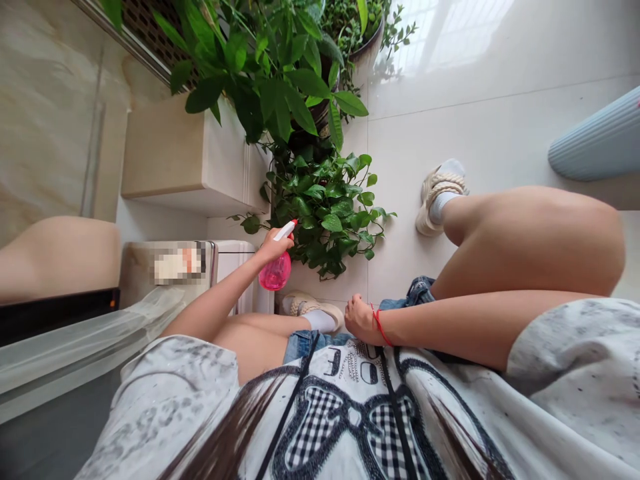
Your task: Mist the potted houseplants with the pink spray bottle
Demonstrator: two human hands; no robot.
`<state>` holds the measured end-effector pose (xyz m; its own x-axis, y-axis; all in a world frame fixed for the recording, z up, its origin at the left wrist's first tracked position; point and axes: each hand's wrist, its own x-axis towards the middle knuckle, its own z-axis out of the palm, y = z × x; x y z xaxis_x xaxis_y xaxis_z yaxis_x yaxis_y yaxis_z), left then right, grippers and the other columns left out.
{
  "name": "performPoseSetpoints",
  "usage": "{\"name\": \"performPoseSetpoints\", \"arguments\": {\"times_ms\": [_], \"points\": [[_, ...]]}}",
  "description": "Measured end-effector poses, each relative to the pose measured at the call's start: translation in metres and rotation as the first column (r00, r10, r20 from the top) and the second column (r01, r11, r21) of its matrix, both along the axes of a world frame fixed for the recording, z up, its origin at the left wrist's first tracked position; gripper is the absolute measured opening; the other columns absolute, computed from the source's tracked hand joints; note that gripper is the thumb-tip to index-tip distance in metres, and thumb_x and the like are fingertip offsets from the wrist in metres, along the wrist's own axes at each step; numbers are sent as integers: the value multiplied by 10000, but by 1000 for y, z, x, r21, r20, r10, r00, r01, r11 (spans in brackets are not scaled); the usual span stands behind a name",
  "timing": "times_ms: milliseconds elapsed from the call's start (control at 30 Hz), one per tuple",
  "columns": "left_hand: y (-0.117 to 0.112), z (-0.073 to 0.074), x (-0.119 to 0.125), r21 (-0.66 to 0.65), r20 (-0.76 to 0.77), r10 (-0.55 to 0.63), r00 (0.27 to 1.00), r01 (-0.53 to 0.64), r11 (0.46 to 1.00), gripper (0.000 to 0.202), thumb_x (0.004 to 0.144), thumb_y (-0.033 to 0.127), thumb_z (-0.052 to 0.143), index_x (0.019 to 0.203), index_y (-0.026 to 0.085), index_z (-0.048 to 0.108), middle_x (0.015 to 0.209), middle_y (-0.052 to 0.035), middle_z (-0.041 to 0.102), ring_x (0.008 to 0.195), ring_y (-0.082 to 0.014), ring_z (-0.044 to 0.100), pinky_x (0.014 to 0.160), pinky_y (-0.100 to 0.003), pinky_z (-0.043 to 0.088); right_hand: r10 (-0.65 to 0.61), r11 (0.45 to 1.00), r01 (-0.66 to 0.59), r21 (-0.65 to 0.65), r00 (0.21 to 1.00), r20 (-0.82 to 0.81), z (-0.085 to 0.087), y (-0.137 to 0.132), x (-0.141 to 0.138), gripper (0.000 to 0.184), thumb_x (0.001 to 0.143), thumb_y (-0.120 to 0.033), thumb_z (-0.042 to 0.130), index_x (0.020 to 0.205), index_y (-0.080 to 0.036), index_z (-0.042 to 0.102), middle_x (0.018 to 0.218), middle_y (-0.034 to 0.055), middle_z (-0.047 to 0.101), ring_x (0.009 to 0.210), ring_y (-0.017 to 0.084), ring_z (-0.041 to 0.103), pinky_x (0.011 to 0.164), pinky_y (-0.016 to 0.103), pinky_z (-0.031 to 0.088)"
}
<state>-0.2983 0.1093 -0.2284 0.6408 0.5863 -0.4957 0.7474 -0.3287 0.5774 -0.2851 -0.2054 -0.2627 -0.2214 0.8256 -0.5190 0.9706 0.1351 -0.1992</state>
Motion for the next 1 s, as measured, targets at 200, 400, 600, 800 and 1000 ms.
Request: {"name": "performPoseSetpoints", "arguments": {"times_ms": [200, 400, 600, 800, 1000], "points": [[-8, -1, -12, -27, 64, -53, 997, 55, 998, 181, 588, 129, 565, 715, 194, 677, 752, -5, 713, 760, -190, 635, 769, -280, 490, -31, 999, 32, 3, 999, -24, -5, -2, 0, 315, 869, -75, 484, 960, -130, 781, 898, 206, 706, 830, 285, 580, 789, 445, 416], [-23, -10, -6, 33, 15, -26, 1000, 26, 999, 102, 625, 96, 597, 613, 195, 622, 652, -13, 655, 719, -208, 631, 809, -322, 505, -13, 1000, 13, -5, 1000, -27, -2, -2, 3, 305, 894, -98, 488, 990, -127, 777, 929, 203, 718, 856, 297, 597, 782, 446, 433], [-52, -19, -7, -48, 34, 34, 999, -33, 998, 196, 621, 57, 595, 729, 191, 688, 767, -21, 736, 791, -216, 687, 807, -303, 521, 30, 1000, -31, -6, 999, -26, 11, -4, 12, 276, 928, -127, 502, 994, -104, 769, 917, 194, 725, 848, 289, 608, 753, 420, 432], [-82, -16, -5, -71, 66, 163, 984, -158, 985, 219, 633, 40, 584, 745, 187, 701, 793, -23, 749, 816, -209, 695, 793, -286, 524, 98, 995, -98, -10, 995, -6, 26, -2, 16, 268, 913, -62, 495, 988, -71, 753, 936, 192, 731, 846, 272, 615, 727, 393, 410], [-115, -16, 9, -40, 100, 327, 940, -325, 945, 150, 705, 76, 608, 736, 193, 697, 805, -30, 748, 827, -203, 687, 822, -287, 509, 196, 980, -197, -36, 980, -14, 48, 4, 21, 303, 958, -89, 463, 1076, -73, 741, 1023, 200, 730, 925, 270, 647, 737, 368, 413]]}}
